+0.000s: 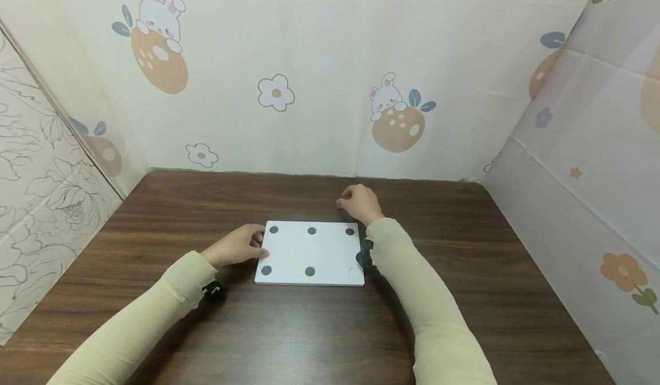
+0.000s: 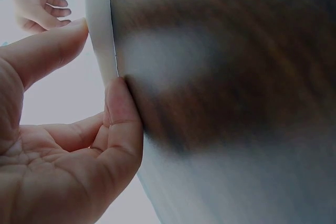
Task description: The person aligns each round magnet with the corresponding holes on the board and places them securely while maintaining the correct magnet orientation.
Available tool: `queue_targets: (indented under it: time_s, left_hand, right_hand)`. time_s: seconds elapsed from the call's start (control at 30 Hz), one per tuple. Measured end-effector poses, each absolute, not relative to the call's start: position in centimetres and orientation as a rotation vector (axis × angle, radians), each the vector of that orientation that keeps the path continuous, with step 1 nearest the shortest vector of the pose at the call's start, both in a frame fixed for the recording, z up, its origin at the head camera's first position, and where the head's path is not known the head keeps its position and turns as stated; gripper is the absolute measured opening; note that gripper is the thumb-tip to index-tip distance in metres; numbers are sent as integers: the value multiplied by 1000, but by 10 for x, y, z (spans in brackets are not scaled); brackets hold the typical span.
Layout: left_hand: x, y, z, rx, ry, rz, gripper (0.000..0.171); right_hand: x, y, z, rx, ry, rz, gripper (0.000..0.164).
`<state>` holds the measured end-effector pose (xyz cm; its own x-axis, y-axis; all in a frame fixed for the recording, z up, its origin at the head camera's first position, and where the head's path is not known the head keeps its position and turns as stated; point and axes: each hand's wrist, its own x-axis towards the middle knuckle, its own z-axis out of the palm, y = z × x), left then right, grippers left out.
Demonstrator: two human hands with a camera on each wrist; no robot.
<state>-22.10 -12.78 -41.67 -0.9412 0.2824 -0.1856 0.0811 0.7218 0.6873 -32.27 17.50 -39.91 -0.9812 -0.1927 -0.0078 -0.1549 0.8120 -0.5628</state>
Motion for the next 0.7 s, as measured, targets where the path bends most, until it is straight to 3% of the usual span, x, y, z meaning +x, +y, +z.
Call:
queue_targets:
  time_s: [0.7]
  left_hand:
    - [-222,-129,-418,300,2643,1041,42]
  right_hand:
    - [-338,173,-415,-188,2855,-847,30]
